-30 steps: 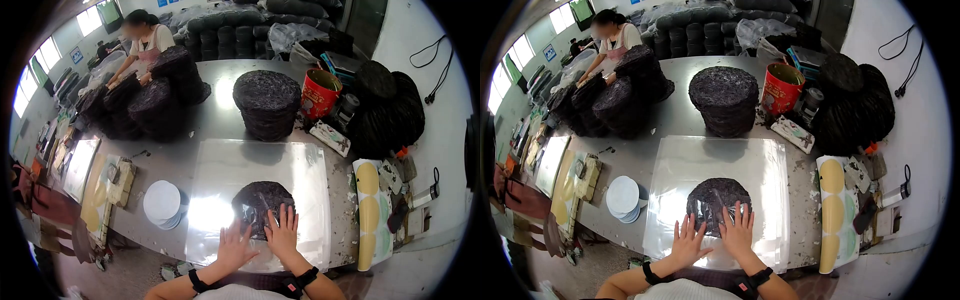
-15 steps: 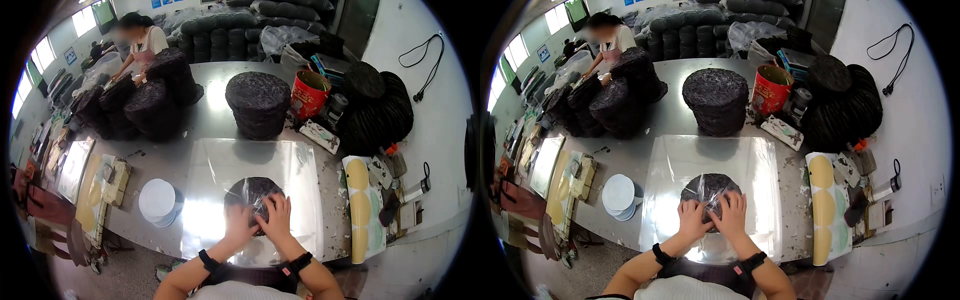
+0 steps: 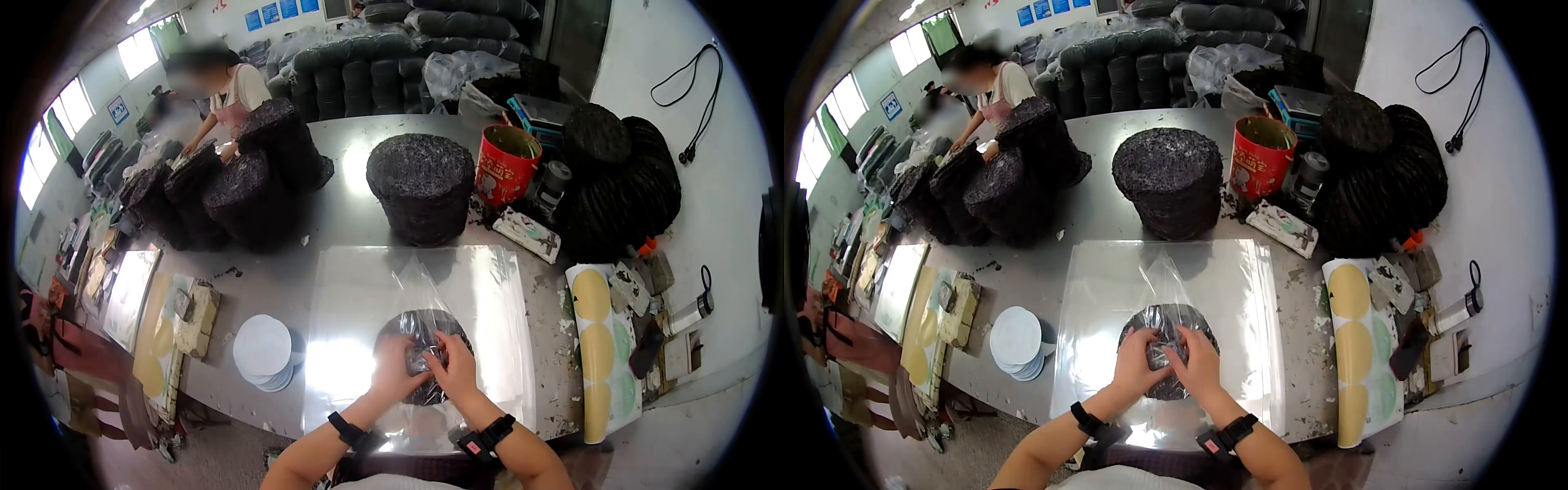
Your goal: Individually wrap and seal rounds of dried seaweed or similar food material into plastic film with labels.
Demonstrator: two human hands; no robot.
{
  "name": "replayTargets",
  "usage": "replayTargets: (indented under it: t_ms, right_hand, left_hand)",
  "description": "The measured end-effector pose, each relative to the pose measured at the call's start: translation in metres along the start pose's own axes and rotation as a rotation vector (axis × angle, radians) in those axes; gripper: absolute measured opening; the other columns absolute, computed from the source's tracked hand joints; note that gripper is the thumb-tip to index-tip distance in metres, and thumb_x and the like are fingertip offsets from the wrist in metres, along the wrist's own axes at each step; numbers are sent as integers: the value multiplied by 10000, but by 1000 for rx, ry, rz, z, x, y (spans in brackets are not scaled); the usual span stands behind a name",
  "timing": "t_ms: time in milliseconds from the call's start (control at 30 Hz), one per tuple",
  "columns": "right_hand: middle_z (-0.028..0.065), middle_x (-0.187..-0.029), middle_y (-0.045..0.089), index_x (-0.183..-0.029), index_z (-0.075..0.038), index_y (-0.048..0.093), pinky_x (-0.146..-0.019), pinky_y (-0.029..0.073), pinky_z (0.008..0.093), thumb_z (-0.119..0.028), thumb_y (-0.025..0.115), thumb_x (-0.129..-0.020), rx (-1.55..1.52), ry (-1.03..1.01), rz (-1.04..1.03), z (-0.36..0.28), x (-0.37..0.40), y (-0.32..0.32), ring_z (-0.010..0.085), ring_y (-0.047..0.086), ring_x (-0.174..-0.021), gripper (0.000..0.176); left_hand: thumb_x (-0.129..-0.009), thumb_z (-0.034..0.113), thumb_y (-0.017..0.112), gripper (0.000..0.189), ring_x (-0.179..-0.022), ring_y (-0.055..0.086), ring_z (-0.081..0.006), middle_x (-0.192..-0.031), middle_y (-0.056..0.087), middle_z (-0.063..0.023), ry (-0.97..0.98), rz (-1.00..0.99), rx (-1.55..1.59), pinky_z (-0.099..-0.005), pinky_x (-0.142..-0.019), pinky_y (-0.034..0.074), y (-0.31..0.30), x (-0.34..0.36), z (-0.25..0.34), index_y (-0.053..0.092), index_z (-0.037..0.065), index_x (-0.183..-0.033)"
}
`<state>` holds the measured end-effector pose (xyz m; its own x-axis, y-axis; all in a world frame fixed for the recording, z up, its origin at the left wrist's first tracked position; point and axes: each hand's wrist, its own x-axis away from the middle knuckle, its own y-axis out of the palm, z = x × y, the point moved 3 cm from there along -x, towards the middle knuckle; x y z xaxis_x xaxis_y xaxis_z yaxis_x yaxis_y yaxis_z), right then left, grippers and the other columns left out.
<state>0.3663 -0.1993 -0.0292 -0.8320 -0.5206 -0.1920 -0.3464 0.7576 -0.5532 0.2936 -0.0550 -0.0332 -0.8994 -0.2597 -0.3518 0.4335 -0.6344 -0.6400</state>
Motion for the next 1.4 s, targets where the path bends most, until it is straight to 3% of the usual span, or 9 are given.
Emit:
replayTargets:
  t_ms: [133, 233, 400, 533, 667, 767, 967, 1133, 1400]
  right_hand:
    - [188, -1209, 595, -1255, 12, 582, -970, 456, 460, -336, 736, -873, 219, -158, 211, -5, -20, 3, 362, 561, -1138, 539]
    - [189, -1282, 580, -1260, 14, 587, -1034, 411, 474, -348, 718, -883, 228, -119, 71, 5, -18, 9, 379, 535, -1185, 539]
    - [163, -1287, 606, -1180, -4, 635, -1090, 394, 477, -307, 715, -892, -39, -145, 368, -16, -28, -1, 380, 540, -1210, 425]
    - [156, -1126, 667, -1098, -25, 649, -1119, 381, 497, -222, 691, -908, -52, -137, 119, 7, -31, 10, 355, 617, -1076, 277]
    - [148, -1055, 669, -1051, -26, 633, -1085, 415, 475, -202, 684, -908, -111, -83, 112, 11, -29, 7, 332, 630, -1004, 233]
    - [114, -1078, 683, -1105, -20, 618, -1115, 387, 473, -213, 723, -893, -554, 120, 407, 3, -29, -1, 291, 647, -1073, 305]
    - [94, -1085, 688, -998, -48, 658, -1171, 309, 514, -102, 725, -855, -327, -35, 42, 17, -29, 5, 289, 642, -1135, 168]
    - [127, -1180, 660, -996, -48, 664, -1138, 374, 526, -75, 680, -762, -74, -88, 81, 7, -30, 12, 331, 605, -1211, 236]
    - [153, -1415, 546, -1321, -35, 568, -1166, 320, 526, -196, 622, -898, 215, -107, -232, -7, -24, -3, 328, 459, -1381, 457]
  left_hand:
    - [-637, 270, 899, 701, -1259, 527, -380, -1263, 598, -179, -151, -375, -109, -546, -1139, 328, 10, 1, -10, 508, 18, -1162]
    - [-635, 312, 907, 875, -1346, 469, -393, -1360, 550, -201, 44, -76, -147, -562, -1180, 263, -4, -12, -1, 449, 4, -1314]
    - [-632, 337, 911, 1028, -1431, 407, -339, -1455, 498, -206, -82, -241, -159, -562, -1216, 178, 2, -17, 0, 381, 6, -1449]
    - [-679, 209, 904, 1012, -1446, 384, -359, -1486, 462, -196, 164, -264, -171, -513, -1199, 263, 16, -6, -14, 313, -4, -1472]
    - [-725, 138, 878, 1161, -1478, 295, -375, -1555, 354, -204, -226, -83, 342, -478, -1207, 240, 18, -15, -16, 53, 29, -1535]
    - [-697, 135, 882, 1066, -1466, 315, -384, -1559, 323, -230, 23, -323, 8, -535, -1198, 208, 23, -13, -26, 196, 69, -1511]
    - [-723, 151, 841, 794, -1474, 334, -342, -1546, 401, -144, 32, 53, 230, -598, -1197, 151, 22, -11, -10, 448, 69, -1408]
    - [-718, 134, 762, 798, -1453, 383, -332, -1512, 463, -165, 2, -140, -85, -553, -1195, 254, 18, -26, 2, 442, 37, -1443]
    - [-717, 170, 777, 903, -1416, 429, -318, -1501, 479, -154, -50, -242, -49, -534, -1189, 273, 18, -29, 1, 365, 38, -1510]
